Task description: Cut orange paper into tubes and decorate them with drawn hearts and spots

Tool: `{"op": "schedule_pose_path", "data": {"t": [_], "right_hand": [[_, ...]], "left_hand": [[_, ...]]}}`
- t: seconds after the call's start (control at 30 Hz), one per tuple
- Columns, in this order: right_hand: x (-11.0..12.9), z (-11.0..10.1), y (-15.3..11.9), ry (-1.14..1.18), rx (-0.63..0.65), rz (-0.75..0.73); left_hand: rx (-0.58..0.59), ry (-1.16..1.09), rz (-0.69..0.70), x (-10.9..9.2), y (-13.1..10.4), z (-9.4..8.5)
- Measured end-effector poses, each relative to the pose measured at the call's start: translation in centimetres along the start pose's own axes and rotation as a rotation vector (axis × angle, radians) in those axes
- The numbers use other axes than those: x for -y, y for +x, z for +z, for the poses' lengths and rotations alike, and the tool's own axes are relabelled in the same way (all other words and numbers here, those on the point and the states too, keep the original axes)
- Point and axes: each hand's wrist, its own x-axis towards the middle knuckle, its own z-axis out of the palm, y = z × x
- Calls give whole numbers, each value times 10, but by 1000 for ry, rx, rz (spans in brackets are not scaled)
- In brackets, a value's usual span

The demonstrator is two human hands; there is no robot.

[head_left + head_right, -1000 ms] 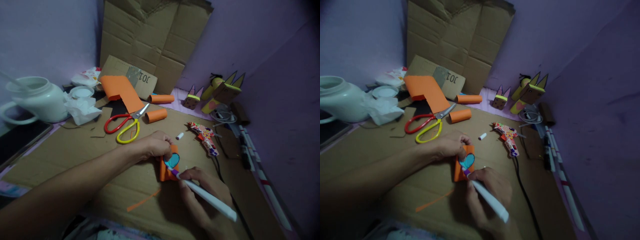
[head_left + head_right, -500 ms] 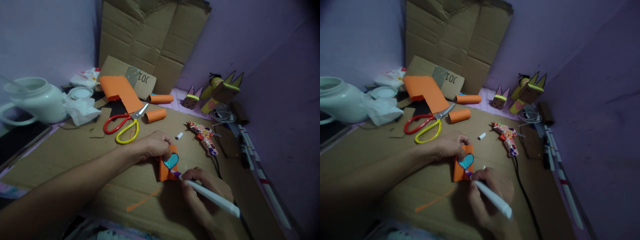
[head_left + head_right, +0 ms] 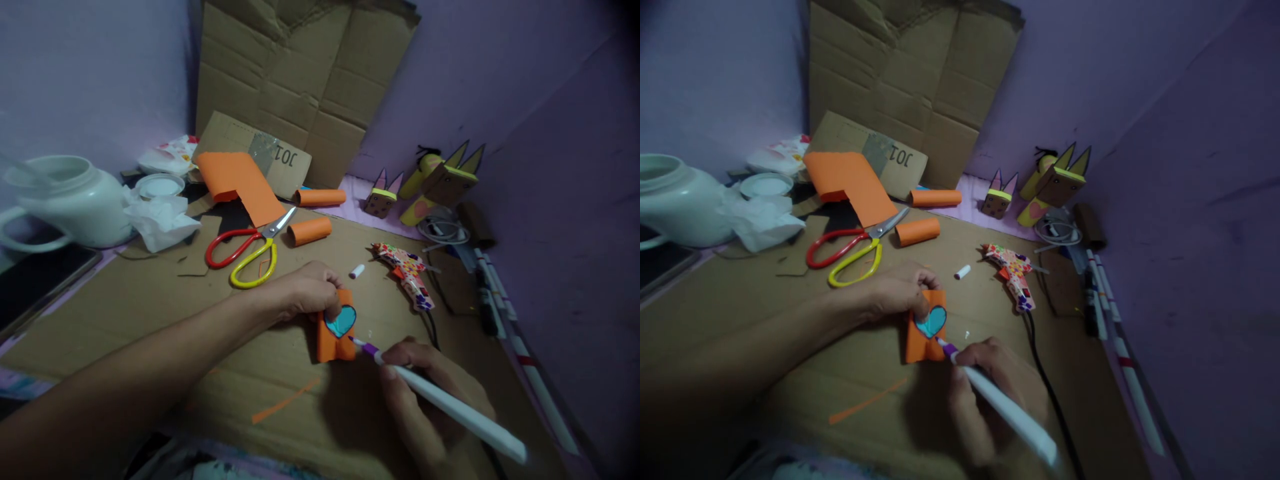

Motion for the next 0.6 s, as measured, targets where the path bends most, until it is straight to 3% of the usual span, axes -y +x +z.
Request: {"op": "schedule_pose_path", "data": {"t": [0.13, 0.2, 0.27, 0.43, 0.53, 0.6], "right_hand": [[-7, 8, 3, 161, -231, 238], [-12, 12, 7, 284, -183, 372], [-15, 15, 11, 389, -55, 474], [-12, 23, 15, 615, 177, 575], [-9, 24, 17, 686, 206, 638], [-8, 22, 18, 736, 140, 680]], "left_hand": [[-23, -7, -9, -2, -4, 0], [-37, -11, -9, -2, -7, 0], [-51, -25, 4, -1, -10, 0], [-38, -100, 48, -2, -18, 1], [-32, -116, 50, -2, -20, 3], [-55, -127, 55, 0, -20, 3]]}}
